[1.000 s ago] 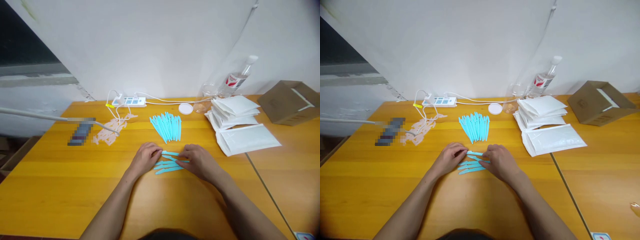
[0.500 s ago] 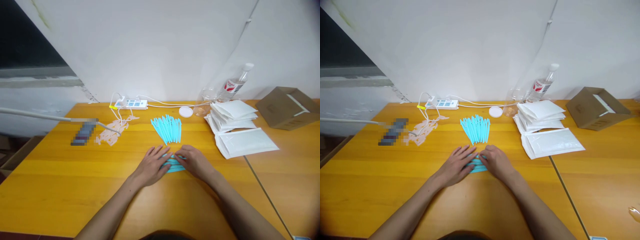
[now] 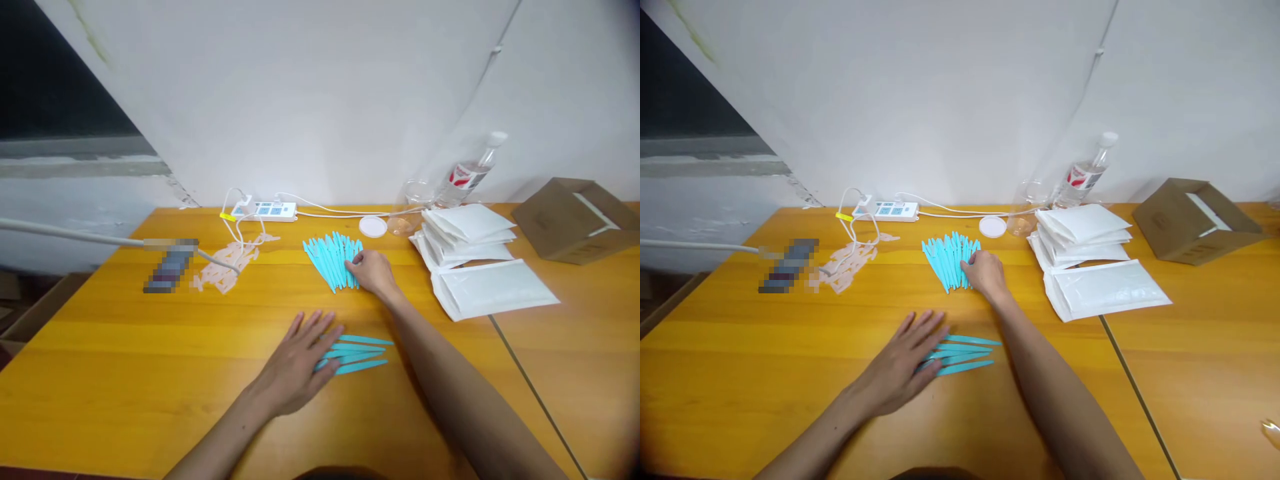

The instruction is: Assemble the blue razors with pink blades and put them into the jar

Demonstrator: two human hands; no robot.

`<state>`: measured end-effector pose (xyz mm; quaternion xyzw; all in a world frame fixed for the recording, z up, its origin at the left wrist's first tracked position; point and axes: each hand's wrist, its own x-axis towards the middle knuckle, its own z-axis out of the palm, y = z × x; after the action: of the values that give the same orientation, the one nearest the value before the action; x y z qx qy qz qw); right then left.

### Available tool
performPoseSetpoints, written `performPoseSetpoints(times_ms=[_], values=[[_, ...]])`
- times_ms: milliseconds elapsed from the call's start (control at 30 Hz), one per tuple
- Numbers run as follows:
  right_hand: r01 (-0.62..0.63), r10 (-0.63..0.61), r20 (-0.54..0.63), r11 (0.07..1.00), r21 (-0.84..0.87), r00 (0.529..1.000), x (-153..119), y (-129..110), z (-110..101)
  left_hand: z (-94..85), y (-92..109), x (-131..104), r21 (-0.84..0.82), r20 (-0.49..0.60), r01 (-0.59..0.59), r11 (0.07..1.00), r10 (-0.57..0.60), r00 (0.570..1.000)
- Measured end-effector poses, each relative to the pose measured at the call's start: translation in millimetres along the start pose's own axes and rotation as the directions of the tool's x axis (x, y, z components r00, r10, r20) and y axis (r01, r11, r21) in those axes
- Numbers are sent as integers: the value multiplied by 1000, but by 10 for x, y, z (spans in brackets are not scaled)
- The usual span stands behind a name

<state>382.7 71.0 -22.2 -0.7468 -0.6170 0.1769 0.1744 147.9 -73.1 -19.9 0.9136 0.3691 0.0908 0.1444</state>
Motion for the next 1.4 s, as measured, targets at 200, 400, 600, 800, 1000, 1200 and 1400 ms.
performPoseSetpoints(times_ms=[200,400,600,800,1000,1200,1400], values=[[13,-14,39,999,36,999,23,17,-115,-292,-982,-329,-4,-461,426,905,-380,802],[-23,8,47,943,331,999,-104,99,-224,-443,-1562,-654,213,-433,681,700,-557,709],[53,-128,78,786,616,989,-387,235,-204,-529,-1537,-662,187,-339,707,682,-631,698],[350,-417,57,823,448,907,-799,153,-165,-587,-1718,-725,163,-282,654,738,-601,748],[467,-546,95,783,410,832,-962,145,-105,-669,-1836,-743,264,-266,585,767,-525,809],[478,-566,120,777,410,816,-969,218,-78,-737,-1629,-660,188,-192,522,832,-490,850],[531,-616,96,739,416,782,-966,215,-96,-504,-886,-232,-387,8,446,807,-481,877]])
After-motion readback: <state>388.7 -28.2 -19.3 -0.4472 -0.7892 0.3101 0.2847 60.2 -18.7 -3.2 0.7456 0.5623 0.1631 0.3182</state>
